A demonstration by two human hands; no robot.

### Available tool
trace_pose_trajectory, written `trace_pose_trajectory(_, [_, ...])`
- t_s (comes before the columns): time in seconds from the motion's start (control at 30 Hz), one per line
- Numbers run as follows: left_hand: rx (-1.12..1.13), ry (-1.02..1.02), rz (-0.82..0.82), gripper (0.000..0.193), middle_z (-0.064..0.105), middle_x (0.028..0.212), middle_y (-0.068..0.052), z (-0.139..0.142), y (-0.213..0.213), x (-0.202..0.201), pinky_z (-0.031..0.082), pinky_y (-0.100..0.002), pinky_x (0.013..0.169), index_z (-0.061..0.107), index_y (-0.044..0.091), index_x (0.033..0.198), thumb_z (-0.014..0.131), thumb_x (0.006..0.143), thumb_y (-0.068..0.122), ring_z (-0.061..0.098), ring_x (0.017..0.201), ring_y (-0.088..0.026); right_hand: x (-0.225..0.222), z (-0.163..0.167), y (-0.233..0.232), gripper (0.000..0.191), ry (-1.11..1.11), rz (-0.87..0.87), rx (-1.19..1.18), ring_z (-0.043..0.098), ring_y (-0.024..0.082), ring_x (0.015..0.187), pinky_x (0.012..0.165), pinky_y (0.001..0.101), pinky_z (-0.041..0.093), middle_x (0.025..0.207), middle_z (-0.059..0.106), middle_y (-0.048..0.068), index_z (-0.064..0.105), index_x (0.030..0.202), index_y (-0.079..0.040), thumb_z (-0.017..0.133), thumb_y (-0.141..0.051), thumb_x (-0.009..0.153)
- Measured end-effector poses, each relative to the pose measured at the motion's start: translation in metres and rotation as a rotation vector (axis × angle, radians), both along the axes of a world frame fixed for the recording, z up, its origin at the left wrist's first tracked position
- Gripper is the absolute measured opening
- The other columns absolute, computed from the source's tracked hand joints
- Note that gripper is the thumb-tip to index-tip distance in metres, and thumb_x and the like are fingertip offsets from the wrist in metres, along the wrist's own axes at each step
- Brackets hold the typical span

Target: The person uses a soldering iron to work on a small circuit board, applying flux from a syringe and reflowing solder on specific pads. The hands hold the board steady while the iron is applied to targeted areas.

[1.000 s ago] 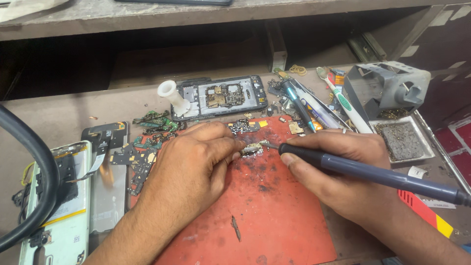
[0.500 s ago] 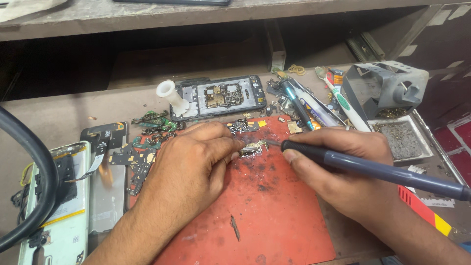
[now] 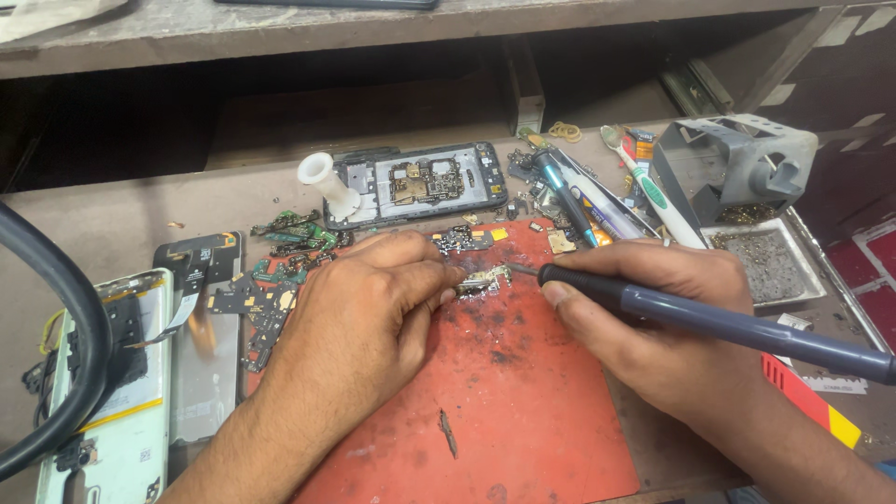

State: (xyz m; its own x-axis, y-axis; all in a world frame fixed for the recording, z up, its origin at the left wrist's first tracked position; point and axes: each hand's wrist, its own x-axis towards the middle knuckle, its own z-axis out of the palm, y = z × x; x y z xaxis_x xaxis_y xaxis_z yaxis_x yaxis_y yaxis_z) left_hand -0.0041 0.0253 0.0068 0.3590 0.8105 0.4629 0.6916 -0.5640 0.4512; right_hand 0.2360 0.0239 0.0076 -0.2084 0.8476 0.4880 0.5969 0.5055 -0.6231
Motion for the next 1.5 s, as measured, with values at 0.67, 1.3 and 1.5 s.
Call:
trace_pose_trajectory(0.67, [-0.002,-0.007,0.001,0.013,0.071,0.088,-0.008,-0.0012,0.0004,0.0001,0.056,-0.041,0.072,0.077,0.004,0.092,0.071,0.081,0.005,0.071,0.084,-0.030,0.0011,0.0007,0.0007,0.018,-0.019,0.020,0.016,0.072,0.005,0.060,0.053,0.0204,0.053,0.075,0.078,0.004,0.079,0.095,-0.004,0.082,-0.014,0.080])
trace_pose_trajectory(1.3, [-0.013,-0.014,0.002,0.013,0.072,0.087,-0.007,0.0009,-0.0005,-0.0004,0.056,-0.040,0.073,0.076,0.004,0.092,0.071,0.080,0.005,0.071,0.084,-0.029,-0.0004,-0.0003,-0.0012,0.018,0.009,-0.007,0.006,0.070,0.006,0.056,0.051,0.0208,0.052,0.072,0.077,0.004,0.079,0.095,-0.004,0.081,-0.015,0.081])
trace_pose_trajectory(1.5, [-0.010,-0.013,0.002,0.014,0.072,0.088,-0.007,0.0004,-0.0002,0.0007,0.057,-0.040,0.073,0.077,0.004,0.092,0.071,0.080,0.005,0.071,0.084,-0.029,0.0007,0.0013,-0.0004,0.018,-0.030,0.013,0.045,0.070,0.006,0.057,0.052,0.0208,0.052,0.073,0.077,0.005,0.079,0.094,-0.003,0.082,-0.013,0.079])
